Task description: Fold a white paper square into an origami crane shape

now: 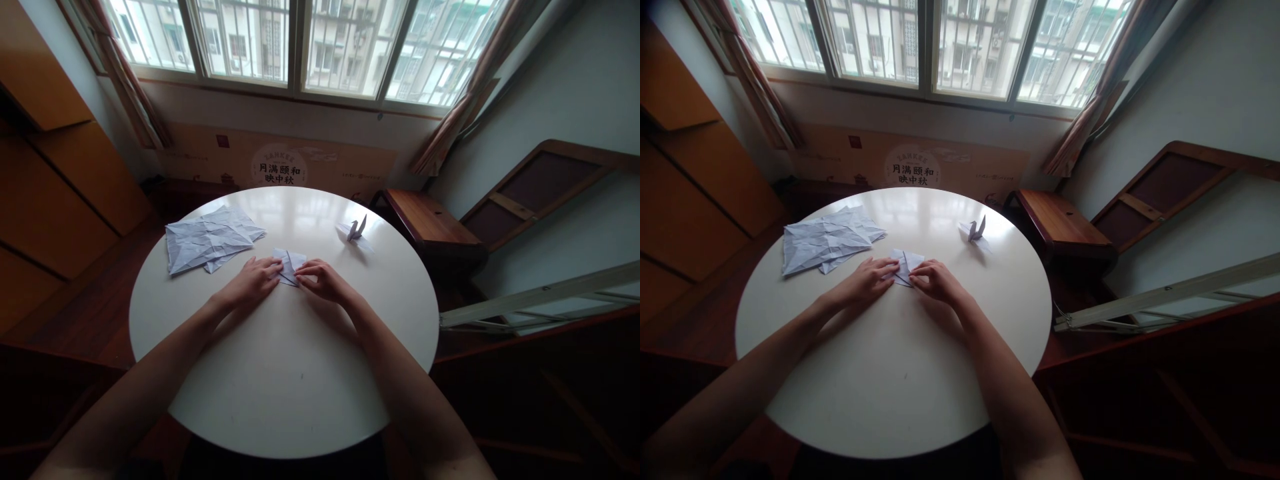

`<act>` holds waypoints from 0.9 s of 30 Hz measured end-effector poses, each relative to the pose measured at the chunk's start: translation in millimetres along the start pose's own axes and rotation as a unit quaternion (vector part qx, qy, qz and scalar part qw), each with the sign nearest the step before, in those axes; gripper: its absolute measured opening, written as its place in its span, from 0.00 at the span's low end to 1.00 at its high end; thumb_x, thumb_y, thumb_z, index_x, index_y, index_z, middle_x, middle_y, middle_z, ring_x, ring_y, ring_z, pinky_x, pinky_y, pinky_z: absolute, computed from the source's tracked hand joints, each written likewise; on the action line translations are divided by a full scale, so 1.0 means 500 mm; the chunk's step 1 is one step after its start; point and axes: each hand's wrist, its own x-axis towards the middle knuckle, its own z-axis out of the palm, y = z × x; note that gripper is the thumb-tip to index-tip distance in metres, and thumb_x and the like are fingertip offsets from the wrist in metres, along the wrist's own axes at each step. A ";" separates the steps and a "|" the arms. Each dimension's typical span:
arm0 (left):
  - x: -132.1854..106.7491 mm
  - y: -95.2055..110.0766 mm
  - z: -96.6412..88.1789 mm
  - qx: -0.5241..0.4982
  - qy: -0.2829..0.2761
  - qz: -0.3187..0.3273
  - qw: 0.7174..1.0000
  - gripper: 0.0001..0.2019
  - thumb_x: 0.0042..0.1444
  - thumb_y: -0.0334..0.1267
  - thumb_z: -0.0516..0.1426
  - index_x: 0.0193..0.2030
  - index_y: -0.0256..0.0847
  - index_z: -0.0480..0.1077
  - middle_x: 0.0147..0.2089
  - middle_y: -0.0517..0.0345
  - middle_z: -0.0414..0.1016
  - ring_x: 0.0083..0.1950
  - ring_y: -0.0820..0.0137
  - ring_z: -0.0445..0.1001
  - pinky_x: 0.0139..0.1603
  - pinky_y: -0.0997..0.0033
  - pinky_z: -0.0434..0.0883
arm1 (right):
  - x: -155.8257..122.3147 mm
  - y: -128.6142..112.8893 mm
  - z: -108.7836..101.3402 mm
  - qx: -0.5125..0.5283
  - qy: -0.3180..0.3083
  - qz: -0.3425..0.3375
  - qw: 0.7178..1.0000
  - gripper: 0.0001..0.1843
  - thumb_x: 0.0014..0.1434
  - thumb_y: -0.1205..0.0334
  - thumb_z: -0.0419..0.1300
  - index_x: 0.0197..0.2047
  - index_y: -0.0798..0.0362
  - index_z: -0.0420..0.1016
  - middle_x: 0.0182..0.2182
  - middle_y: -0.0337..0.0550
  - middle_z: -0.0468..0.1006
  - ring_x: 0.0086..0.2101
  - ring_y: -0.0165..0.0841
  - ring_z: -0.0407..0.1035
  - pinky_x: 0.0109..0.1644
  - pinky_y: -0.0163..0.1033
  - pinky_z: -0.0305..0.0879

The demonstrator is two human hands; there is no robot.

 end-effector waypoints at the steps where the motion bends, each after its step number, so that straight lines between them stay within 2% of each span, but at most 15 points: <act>1: 0.001 -0.001 0.001 -0.007 -0.008 0.006 1.000 0.21 0.68 0.43 0.50 0.65 0.44 0.69 0.68 0.46 0.66 0.69 0.54 0.62 0.71 0.41 0.52 | 0.000 -0.001 0.001 0.007 0.003 -0.006 1.000 0.13 0.67 0.56 0.59 0.48 0.46 0.84 0.46 0.44 0.83 0.49 0.37 0.74 0.58 0.42 0.66; 5: 0.001 -0.003 0.002 -0.014 -0.026 0.020 0.999 0.22 0.69 0.43 0.49 0.66 0.42 0.67 0.70 0.45 0.63 0.72 0.52 0.59 0.71 0.41 0.51 | 0.000 0.001 0.008 0.017 0.018 -0.025 0.999 0.12 0.66 0.57 0.61 0.47 0.48 0.84 0.46 0.46 0.82 0.47 0.36 0.74 0.55 0.41 0.67; 9: -0.001 0.000 -0.002 -0.016 -0.029 0.022 0.999 0.21 0.70 0.42 0.49 0.67 0.43 0.67 0.70 0.46 0.63 0.72 0.52 0.58 0.72 0.40 0.51 | 0.001 0.000 0.007 0.003 0.003 -0.004 1.000 0.12 0.65 0.57 0.61 0.48 0.47 0.84 0.47 0.46 0.81 0.48 0.37 0.73 0.58 0.43 0.66; 11: -0.002 0.002 -0.003 -0.018 -0.029 0.024 0.999 0.21 0.69 0.42 0.50 0.67 0.43 0.66 0.70 0.45 0.63 0.72 0.52 0.58 0.71 0.40 0.52 | 0.001 -0.003 0.005 -0.006 -0.004 -0.001 1.000 0.14 0.65 0.57 0.61 0.52 0.47 0.82 0.48 0.47 0.80 0.50 0.38 0.73 0.59 0.45 0.65; 15: -0.003 -0.001 -0.001 -0.015 -0.026 0.028 0.999 0.21 0.69 0.41 0.50 0.67 0.43 0.67 0.70 0.45 0.62 0.72 0.51 0.58 0.71 0.39 0.53 | 0.000 -0.003 0.007 -0.016 0.002 -0.002 1.000 0.24 0.65 0.57 0.62 0.64 0.47 0.72 0.57 0.48 0.76 0.57 0.39 0.68 0.63 0.47 0.62; 18: -0.003 -0.006 0.003 -0.019 -0.015 0.039 0.999 0.20 0.69 0.41 0.50 0.66 0.46 0.67 0.70 0.47 0.64 0.71 0.51 0.60 0.70 0.39 0.54 | 0.000 0.007 0.016 -0.027 -0.006 -0.007 1.000 0.19 0.65 0.57 0.62 0.58 0.46 0.78 0.59 0.46 0.75 0.59 0.40 0.67 0.65 0.48 0.60; 22: -0.002 -0.002 0.004 -0.021 0.029 0.057 0.998 0.18 0.68 0.41 0.52 0.62 0.46 0.71 0.67 0.48 0.67 0.69 0.53 0.62 0.69 0.45 0.58 | 0.003 0.024 0.030 -0.016 0.006 -0.015 1.000 0.14 0.63 0.58 0.64 0.51 0.46 0.83 0.57 0.46 0.78 0.57 0.44 0.68 0.63 0.52 0.63; 24: -0.002 0.003 0.004 0.001 0.054 0.039 0.998 0.16 0.68 0.40 0.52 0.58 0.46 0.74 0.67 0.47 0.67 0.70 0.52 0.61 0.69 0.46 0.59 | 0.005 0.029 0.032 -0.002 0.015 -0.014 1.000 0.13 0.62 0.59 0.65 0.50 0.47 0.83 0.55 0.47 0.79 0.56 0.45 0.69 0.62 0.52 0.64; 27: -0.001 0.009 0.007 0.040 0.069 -0.032 0.996 0.16 0.68 0.40 0.53 0.59 0.44 0.73 0.68 0.44 0.65 0.70 0.50 0.60 0.69 0.44 0.57 | 0.006 0.028 0.028 0.026 0.017 -0.011 0.999 0.11 0.61 0.60 0.65 0.47 0.47 0.85 0.52 0.47 0.81 0.55 0.44 0.70 0.62 0.51 0.64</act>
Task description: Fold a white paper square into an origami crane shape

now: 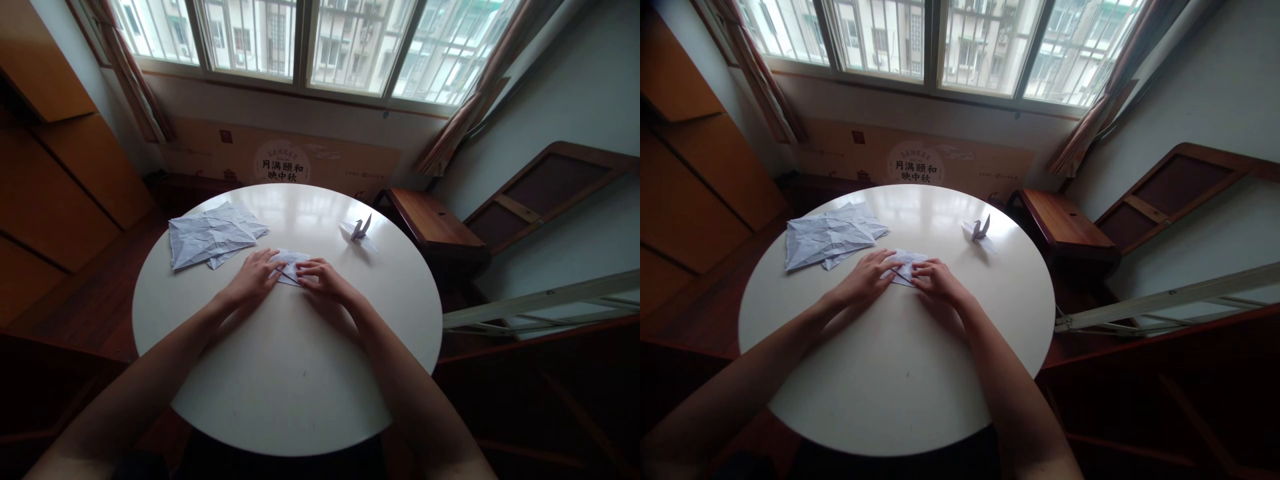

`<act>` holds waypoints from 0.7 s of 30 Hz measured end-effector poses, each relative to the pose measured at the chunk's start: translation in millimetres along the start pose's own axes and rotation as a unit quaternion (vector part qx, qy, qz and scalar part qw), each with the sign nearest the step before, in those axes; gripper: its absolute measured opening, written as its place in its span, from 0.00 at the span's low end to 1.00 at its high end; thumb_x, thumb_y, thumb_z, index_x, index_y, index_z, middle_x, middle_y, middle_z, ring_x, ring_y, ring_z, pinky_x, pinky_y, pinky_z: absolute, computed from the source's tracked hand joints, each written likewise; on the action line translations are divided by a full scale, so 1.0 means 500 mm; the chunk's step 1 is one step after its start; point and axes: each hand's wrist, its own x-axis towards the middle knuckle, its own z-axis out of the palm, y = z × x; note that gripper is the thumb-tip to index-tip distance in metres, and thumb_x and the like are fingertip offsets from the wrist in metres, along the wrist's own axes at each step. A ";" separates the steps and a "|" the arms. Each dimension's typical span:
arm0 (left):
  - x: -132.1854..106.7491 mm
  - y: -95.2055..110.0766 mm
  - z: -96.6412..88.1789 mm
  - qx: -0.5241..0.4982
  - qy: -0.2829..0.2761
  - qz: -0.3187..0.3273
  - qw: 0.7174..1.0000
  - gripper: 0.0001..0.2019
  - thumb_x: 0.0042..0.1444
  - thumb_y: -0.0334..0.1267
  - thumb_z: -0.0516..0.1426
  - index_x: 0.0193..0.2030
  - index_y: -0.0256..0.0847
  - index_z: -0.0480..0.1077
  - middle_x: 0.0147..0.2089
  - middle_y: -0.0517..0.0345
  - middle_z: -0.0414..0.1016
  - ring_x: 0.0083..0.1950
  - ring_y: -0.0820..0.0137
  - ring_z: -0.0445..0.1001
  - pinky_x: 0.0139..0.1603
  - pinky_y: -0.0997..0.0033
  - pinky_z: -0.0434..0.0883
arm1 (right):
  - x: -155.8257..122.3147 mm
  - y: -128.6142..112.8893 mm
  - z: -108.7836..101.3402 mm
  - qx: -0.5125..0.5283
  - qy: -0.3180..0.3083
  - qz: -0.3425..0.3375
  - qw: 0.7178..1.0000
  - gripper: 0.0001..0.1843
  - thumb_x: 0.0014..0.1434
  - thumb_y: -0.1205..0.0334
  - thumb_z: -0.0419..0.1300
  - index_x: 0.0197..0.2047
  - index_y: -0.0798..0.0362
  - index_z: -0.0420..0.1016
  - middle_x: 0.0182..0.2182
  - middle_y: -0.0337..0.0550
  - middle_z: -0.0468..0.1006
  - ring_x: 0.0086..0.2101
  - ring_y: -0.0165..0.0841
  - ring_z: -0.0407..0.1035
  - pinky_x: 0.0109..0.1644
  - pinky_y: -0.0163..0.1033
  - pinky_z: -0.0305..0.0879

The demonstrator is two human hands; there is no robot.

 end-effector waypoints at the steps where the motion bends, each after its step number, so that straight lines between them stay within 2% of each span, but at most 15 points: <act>1: 0.000 0.000 0.001 0.008 0.001 -0.023 1.000 0.17 0.67 0.40 0.54 0.61 0.42 0.71 0.68 0.42 0.65 0.70 0.50 0.60 0.69 0.43 0.57 | 0.000 -0.003 -0.002 0.010 -0.001 -0.001 1.000 0.10 0.62 0.60 0.65 0.46 0.47 0.85 0.51 0.46 0.82 0.54 0.43 0.71 0.62 0.50 0.65; 3: 0.001 -0.001 0.005 0.006 0.005 -0.052 0.999 0.19 0.66 0.41 0.54 0.62 0.40 0.69 0.66 0.41 0.67 0.68 0.51 0.63 0.68 0.45 0.59 | 0.001 -0.011 -0.006 0.019 -0.002 -0.005 1.000 0.09 0.62 0.61 0.65 0.45 0.47 0.85 0.49 0.46 0.83 0.53 0.42 0.72 0.61 0.49 0.65; 6: 0.002 -0.005 0.008 -0.020 0.008 -0.056 0.998 0.18 0.65 0.41 0.54 0.60 0.40 0.69 0.62 0.44 0.71 0.65 0.53 0.67 0.65 0.48 0.62 | 0.000 -0.024 -0.008 -0.007 -0.002 0.005 1.000 0.12 0.64 0.59 0.64 0.49 0.47 0.83 0.47 0.46 0.82 0.50 0.41 0.73 0.60 0.50 0.63; 10: 0.002 -0.004 0.008 -0.036 -0.003 -0.044 0.998 0.16 0.65 0.40 0.54 0.57 0.41 0.70 0.64 0.45 0.70 0.66 0.53 0.65 0.67 0.44 0.58 | -0.003 -0.030 -0.002 -0.065 -0.014 0.024 0.997 0.15 0.64 0.53 0.63 0.53 0.46 0.81 0.50 0.48 0.79 0.53 0.44 0.69 0.60 0.53 0.60; 13: 0.003 -0.001 0.005 -0.049 0.003 -0.041 0.998 0.14 0.66 0.41 0.53 0.54 0.40 0.72 0.63 0.44 0.70 0.66 0.53 0.66 0.68 0.42 0.57 | -0.005 -0.023 0.002 -0.094 -0.014 0.029 0.995 0.18 0.63 0.52 0.65 0.55 0.46 0.79 0.51 0.49 0.77 0.55 0.45 0.66 0.61 0.53 0.58; 17: 0.005 0.001 -0.001 -0.071 0.027 0.004 0.997 0.25 0.65 0.37 0.53 0.68 0.40 0.61 0.66 0.44 0.68 0.68 0.55 0.65 0.68 0.48 0.59 | -0.005 -0.014 0.002 -0.096 -0.002 0.030 0.995 0.24 0.63 0.61 0.65 0.62 0.46 0.72 0.52 0.49 0.76 0.53 0.44 0.66 0.59 0.50 0.59; 19: 0.005 0.002 -0.002 -0.072 0.002 0.046 0.996 0.28 0.64 0.32 0.51 0.71 0.42 0.57 0.70 0.47 0.63 0.72 0.55 0.59 0.70 0.49 0.57 | -0.004 -0.014 0.002 -0.084 0.003 0.023 0.996 0.24 0.63 0.64 0.64 0.62 0.46 0.70 0.53 0.48 0.76 0.52 0.42 0.67 0.58 0.49 0.60; 21: 0.005 0.005 -0.001 -0.068 -0.037 0.065 0.995 0.28 0.63 0.29 0.49 0.71 0.45 0.58 0.72 0.50 0.59 0.74 0.55 0.54 0.71 0.46 0.54 | -0.004 -0.016 0.002 -0.077 0.004 0.015 0.997 0.22 0.63 0.66 0.63 0.59 0.46 0.71 0.53 0.47 0.76 0.52 0.41 0.67 0.58 0.48 0.60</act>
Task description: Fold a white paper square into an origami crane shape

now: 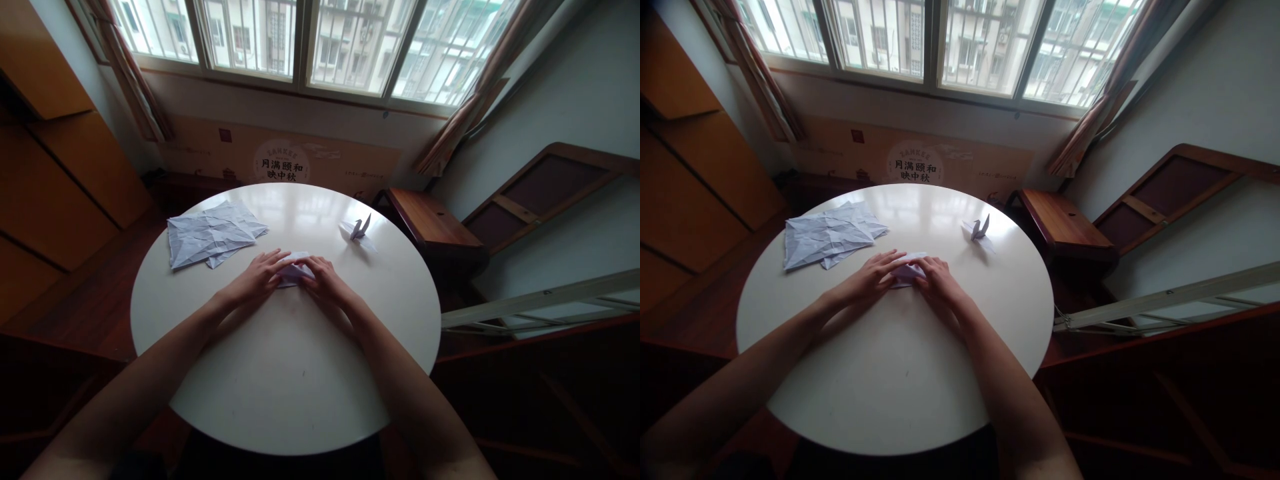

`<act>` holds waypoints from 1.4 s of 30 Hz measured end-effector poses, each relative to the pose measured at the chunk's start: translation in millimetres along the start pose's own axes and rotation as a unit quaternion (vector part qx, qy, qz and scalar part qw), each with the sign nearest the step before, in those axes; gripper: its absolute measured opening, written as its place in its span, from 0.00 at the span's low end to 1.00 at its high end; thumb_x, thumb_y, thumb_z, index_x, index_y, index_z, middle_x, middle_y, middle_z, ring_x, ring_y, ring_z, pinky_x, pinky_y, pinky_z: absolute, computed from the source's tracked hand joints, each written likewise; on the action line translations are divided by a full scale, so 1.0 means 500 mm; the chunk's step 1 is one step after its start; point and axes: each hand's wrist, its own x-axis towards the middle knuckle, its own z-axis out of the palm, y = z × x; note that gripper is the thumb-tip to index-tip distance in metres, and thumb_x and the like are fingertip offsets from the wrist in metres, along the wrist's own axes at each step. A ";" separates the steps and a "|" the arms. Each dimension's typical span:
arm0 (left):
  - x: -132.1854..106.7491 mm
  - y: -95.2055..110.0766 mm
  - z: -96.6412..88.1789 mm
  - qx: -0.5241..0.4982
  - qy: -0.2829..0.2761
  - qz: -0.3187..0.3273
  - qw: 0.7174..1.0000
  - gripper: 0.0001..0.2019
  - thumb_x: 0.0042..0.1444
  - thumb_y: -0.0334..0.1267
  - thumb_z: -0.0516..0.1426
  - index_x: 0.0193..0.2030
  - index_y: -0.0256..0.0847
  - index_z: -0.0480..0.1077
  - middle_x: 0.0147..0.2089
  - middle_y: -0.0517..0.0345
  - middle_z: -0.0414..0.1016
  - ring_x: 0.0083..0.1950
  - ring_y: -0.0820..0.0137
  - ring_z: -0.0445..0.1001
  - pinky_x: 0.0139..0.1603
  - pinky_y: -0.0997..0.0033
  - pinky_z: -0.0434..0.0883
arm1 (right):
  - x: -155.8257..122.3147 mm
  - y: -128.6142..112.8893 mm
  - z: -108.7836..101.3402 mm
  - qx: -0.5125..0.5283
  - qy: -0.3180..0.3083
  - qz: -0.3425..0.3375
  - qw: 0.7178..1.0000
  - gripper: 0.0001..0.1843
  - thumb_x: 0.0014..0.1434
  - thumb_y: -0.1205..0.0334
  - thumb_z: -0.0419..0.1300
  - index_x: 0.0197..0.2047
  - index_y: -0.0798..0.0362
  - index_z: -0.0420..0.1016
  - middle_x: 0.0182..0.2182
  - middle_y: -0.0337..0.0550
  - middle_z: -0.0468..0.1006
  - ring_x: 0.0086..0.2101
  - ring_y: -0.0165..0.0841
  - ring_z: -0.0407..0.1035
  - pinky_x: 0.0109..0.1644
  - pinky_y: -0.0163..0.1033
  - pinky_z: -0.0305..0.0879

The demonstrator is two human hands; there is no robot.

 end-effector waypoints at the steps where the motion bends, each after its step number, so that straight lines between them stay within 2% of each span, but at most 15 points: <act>1: 0.000 0.002 0.001 0.000 -0.015 -0.004 1.000 0.29 0.63 0.29 0.49 0.71 0.45 0.58 0.73 0.50 0.59 0.75 0.55 0.52 0.71 0.44 0.53 | 0.000 -0.001 0.000 0.001 0.000 -0.003 1.000 0.20 0.63 0.67 0.62 0.58 0.45 0.72 0.53 0.46 0.76 0.53 0.41 0.67 0.58 0.48 0.60; 6: -0.002 0.005 0.003 -0.006 -0.025 -0.038 0.999 0.32 0.63 0.31 0.49 0.74 0.39 0.50 0.72 0.45 0.59 0.75 0.55 0.51 0.72 0.44 0.51 | 0.001 0.004 0.004 0.005 0.016 -0.012 1.000 0.17 0.63 0.68 0.63 0.54 0.45 0.76 0.51 0.46 0.77 0.51 0.40 0.69 0.57 0.48 0.61; 13: -0.001 -0.003 0.002 0.007 -0.067 -0.019 0.998 0.25 0.68 0.35 0.47 0.71 0.46 0.60 0.75 0.50 0.55 0.77 0.53 0.46 0.72 0.40 0.49 | 0.002 0.021 0.018 -0.007 0.039 -0.011 0.999 0.11 0.65 0.63 0.62 0.48 0.44 0.82 0.48 0.46 0.77 0.47 0.39 0.70 0.56 0.47 0.64; 18: -0.001 -0.001 -0.002 -0.009 -0.068 -0.010 0.998 0.22 0.70 0.41 0.49 0.68 0.45 0.64 0.71 0.48 0.63 0.76 0.52 0.50 0.72 0.38 0.47 | 0.000 0.021 0.008 -0.016 0.037 0.012 0.999 0.13 0.64 0.66 0.63 0.48 0.42 0.83 0.49 0.46 0.77 0.50 0.40 0.68 0.57 0.49 0.63; 22: -0.005 -0.001 -0.015 -0.062 -0.065 0.013 0.996 0.21 0.67 0.44 0.55 0.65 0.45 0.67 0.68 0.47 0.67 0.75 0.51 0.52 0.71 0.36 0.47 | 0.000 0.016 -0.003 -0.013 0.040 0.028 0.999 0.18 0.61 0.74 0.62 0.46 0.42 0.84 0.50 0.46 0.77 0.51 0.41 0.67 0.57 0.50 0.63; 24: -0.007 -0.002 -0.020 -0.083 -0.060 0.024 0.995 0.20 0.65 0.44 0.57 0.62 0.45 0.70 0.66 0.47 0.69 0.74 0.51 0.54 0.71 0.36 0.47 | 0.000 0.014 -0.005 -0.017 0.039 0.038 0.998 0.16 0.61 0.73 0.63 0.45 0.42 0.85 0.48 0.45 0.77 0.50 0.41 0.66 0.57 0.50 0.62; 27: -0.008 -0.001 -0.023 -0.094 -0.043 0.041 0.994 0.17 0.64 0.44 0.58 0.57 0.45 0.74 0.61 0.48 0.74 0.70 0.53 0.63 0.72 0.41 0.50 | 0.001 0.011 -0.004 -0.020 0.034 0.057 0.998 0.11 0.63 0.66 0.64 0.44 0.41 0.85 0.45 0.45 0.77 0.49 0.42 0.65 0.57 0.51 0.61; 31: -0.006 0.007 -0.025 -0.083 -0.022 0.068 0.994 0.16 0.61 0.44 0.61 0.54 0.44 0.76 0.57 0.49 0.75 0.59 0.57 0.73 0.66 0.54 0.63 | 0.002 0.006 -0.004 -0.024 0.023 0.074 0.997 0.09 0.64 0.62 0.63 0.45 0.42 0.84 0.46 0.47 0.76 0.49 0.41 0.66 0.58 0.51 0.60; 35: -0.004 0.014 -0.025 -0.074 -0.001 0.070 0.995 0.13 0.64 0.41 0.59 0.53 0.44 0.77 0.55 0.49 0.75 0.54 0.59 0.75 0.59 0.59 0.69 | 0.002 0.001 -0.006 -0.015 0.018 0.068 0.997 0.09 0.64 0.64 0.63 0.46 0.46 0.84 0.47 0.47 0.76 0.50 0.41 0.66 0.58 0.49 0.61; 42: -0.002 0.015 -0.023 -0.073 0.003 0.074 0.995 0.13 0.65 0.40 0.56 0.53 0.43 0.77 0.54 0.48 0.75 0.53 0.59 0.75 0.57 0.60 0.70 | 0.001 0.002 -0.010 -0.005 0.008 0.052 0.999 0.10 0.64 0.63 0.62 0.48 0.47 0.82 0.50 0.48 0.77 0.51 0.41 0.69 0.58 0.50 0.62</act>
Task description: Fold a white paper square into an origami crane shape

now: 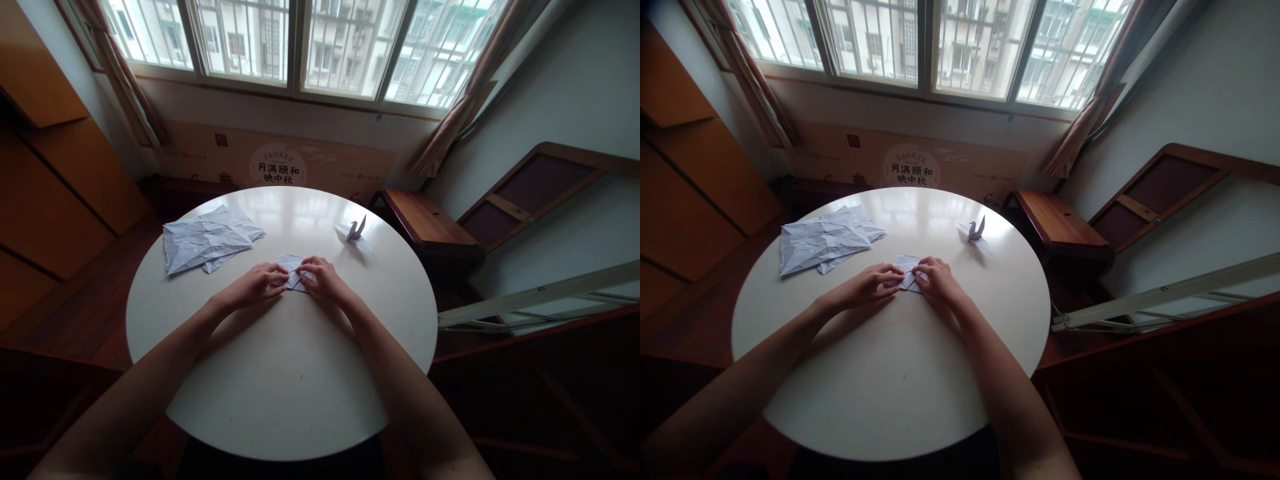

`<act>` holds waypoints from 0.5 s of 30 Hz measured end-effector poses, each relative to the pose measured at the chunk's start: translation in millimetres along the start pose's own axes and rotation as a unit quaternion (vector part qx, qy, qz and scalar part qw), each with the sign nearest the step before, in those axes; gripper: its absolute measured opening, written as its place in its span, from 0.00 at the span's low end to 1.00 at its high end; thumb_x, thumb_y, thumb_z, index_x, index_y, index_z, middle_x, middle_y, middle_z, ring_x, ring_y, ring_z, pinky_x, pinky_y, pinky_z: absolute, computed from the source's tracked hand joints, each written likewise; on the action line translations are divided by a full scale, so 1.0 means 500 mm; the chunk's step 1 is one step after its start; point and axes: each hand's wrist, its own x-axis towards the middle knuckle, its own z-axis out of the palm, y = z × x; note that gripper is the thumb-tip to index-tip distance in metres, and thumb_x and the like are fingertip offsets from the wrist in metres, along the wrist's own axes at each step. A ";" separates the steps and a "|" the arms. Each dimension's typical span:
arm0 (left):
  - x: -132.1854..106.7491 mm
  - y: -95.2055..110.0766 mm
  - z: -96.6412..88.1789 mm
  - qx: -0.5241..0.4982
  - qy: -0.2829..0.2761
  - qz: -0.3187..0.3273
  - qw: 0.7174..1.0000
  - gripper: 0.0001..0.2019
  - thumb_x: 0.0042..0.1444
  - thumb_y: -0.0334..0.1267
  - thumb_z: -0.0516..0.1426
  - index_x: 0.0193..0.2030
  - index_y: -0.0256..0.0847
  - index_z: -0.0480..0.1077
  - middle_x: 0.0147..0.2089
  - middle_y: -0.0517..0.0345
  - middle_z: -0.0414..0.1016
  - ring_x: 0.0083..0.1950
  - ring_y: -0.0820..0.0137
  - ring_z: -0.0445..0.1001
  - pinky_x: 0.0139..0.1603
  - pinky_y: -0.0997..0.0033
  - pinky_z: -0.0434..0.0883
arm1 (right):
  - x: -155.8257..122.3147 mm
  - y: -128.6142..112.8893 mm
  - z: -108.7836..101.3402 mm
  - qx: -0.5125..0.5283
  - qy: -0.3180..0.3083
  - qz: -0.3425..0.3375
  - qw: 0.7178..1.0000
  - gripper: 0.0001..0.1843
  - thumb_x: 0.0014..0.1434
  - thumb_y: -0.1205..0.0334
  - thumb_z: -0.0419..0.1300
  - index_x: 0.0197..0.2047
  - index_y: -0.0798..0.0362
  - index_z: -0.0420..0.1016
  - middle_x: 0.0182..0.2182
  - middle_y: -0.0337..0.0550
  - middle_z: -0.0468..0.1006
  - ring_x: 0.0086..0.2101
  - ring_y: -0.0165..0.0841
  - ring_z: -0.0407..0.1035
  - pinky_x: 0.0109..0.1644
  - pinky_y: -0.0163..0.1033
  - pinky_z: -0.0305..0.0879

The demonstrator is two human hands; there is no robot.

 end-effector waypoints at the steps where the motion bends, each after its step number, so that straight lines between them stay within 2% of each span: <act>1: 0.000 0.000 0.000 0.000 -0.001 -0.001 1.000 0.13 0.65 0.40 0.56 0.53 0.43 0.77 0.54 0.48 0.75 0.53 0.59 0.74 0.57 0.60 0.70 | 0.000 0.000 -0.001 0.000 -0.003 -0.002 1.000 0.10 0.64 0.63 0.62 0.48 0.47 0.82 0.50 0.48 0.77 0.51 0.41 0.69 0.58 0.50 0.62; 15: 0.002 0.002 0.000 0.004 -0.008 -0.009 1.000 0.13 0.65 0.38 0.56 0.53 0.44 0.76 0.56 0.49 0.74 0.54 0.59 0.74 0.58 0.61 0.70 | 0.000 -0.004 -0.010 -0.016 -0.044 0.009 0.999 0.13 0.64 0.61 0.62 0.52 0.48 0.79 0.54 0.50 0.74 0.55 0.44 0.67 0.61 0.52 0.60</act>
